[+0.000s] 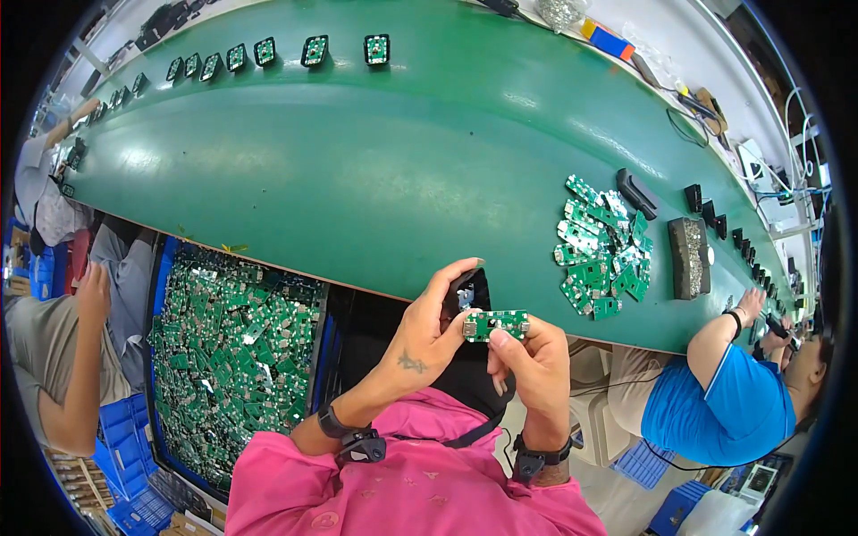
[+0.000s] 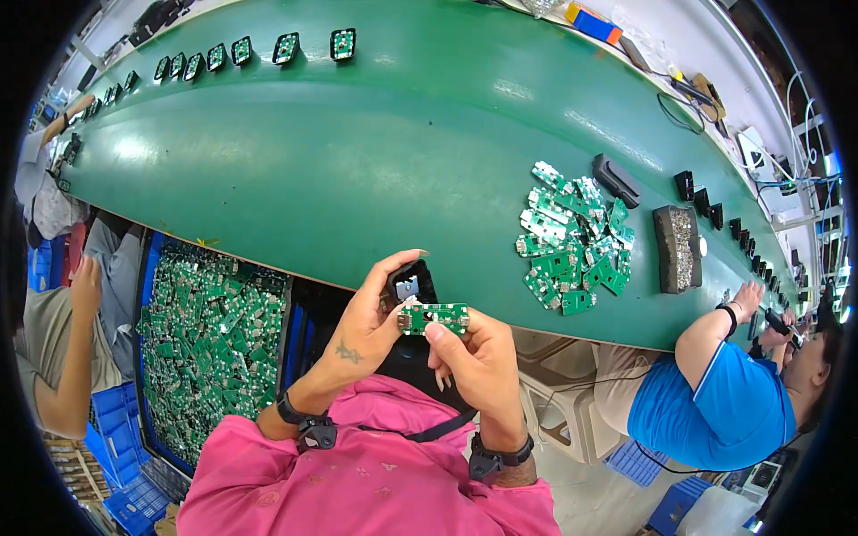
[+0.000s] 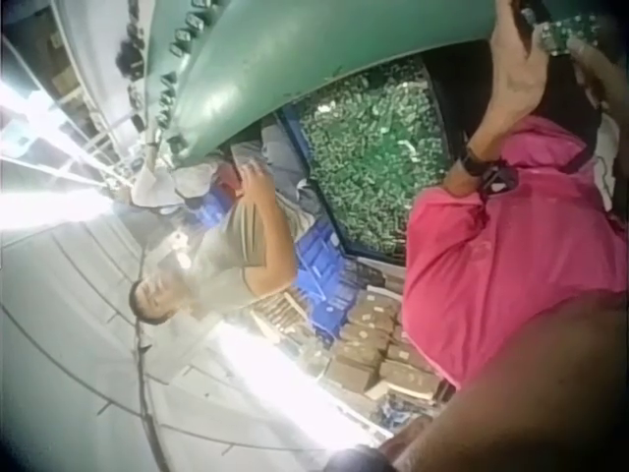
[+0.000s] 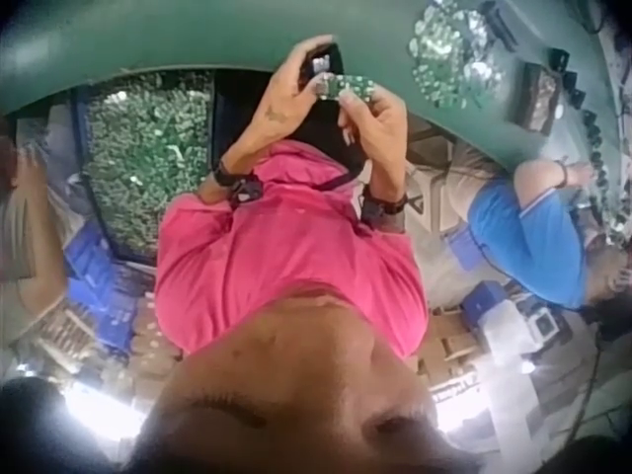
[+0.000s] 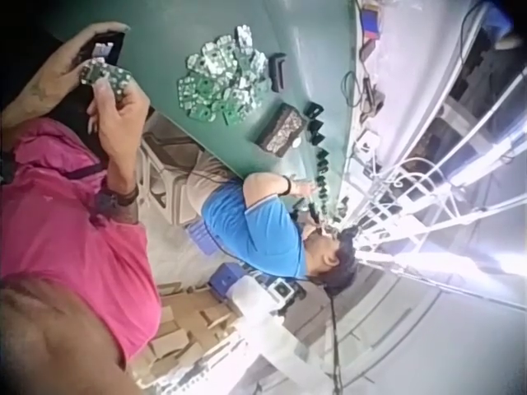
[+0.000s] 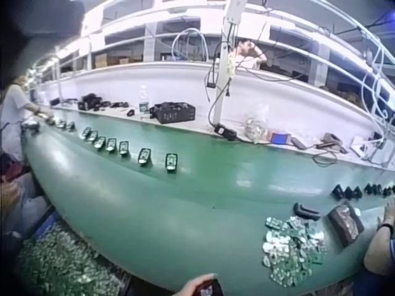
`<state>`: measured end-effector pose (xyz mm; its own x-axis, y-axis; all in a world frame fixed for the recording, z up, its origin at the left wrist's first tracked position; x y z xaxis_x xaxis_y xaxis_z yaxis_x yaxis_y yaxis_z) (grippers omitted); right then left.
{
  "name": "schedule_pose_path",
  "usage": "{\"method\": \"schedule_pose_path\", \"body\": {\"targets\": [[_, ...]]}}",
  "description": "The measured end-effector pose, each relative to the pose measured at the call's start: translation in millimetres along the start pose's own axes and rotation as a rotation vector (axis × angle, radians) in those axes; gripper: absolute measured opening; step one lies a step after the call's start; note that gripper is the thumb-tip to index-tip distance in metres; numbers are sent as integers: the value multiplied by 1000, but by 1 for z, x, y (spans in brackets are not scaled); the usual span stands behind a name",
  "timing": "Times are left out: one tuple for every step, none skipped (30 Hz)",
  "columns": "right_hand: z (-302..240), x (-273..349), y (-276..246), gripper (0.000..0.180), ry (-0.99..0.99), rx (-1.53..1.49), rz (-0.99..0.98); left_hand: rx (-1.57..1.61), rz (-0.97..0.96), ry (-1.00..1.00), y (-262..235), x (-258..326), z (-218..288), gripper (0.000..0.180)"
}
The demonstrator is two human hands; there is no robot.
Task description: Assembling small electronic components into plastic housings on a production line.
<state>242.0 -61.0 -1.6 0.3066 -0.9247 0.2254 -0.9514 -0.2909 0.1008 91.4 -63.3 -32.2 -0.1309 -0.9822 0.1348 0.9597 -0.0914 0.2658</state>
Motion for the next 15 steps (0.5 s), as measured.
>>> {"method": "schedule_pose_path", "body": {"targets": [[0,0,0,13,-9,6,-2,0,-1,1,0,0,-1,52],[0,-1,0,13,-10,7,-1,-1,-1,-6,0,0,-2,52],[-2,0,0,13,-18,-1,6,-2,-1,-14,0,0,-2,52],[-3,0,0,14,-25,-8,13,-2,-1,-15,0,0,-2,52],[-4,0,1,14,-25,-9,13,1,-4,-6,1,0,-2,52],[-3,-1,1,14,-9,3,11,4,-6,3,1,0,-2,53],[-2,-1,2,14,7,14,9,3,-5,4,0,-1,-2,53],[-1,-2,2,14,7,13,8,-2,-6,0,0,-1,-2,54],[0,-2,1,14,5,19,5,-6,-9,-4,0,-1,0,56],[1,-3,1,14,3,24,1,-6,-8,-3,0,1,1,56],[4,-5,0,14,3,24,0,-7,-10,-7,0,2,3,58],[8,-6,-2,15,23,18,-9,-7,-17,-11,1,2,4,60],[10,-8,-5,16,42,12,-18,-6,-21,-10,-1,3,8,60],[8,-9,-9,16,41,14,-15,-4,-134,-54,1,5,9,63],[10,-10,-12,18,99,64,-37,-5,-240,-99,3,9,10,65]]}}
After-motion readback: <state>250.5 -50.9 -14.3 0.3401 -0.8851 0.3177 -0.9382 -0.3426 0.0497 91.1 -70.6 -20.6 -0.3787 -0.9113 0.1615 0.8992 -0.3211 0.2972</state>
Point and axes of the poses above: each hand's wrist, its own x-axis away from the middle knuckle, its own y-axis out of the palm, z = x × y, the point moved 5 cm from there along -x, towards the middle knuckle, and after that the axes turned 5 degrees about -y, right-handed, at the moved point
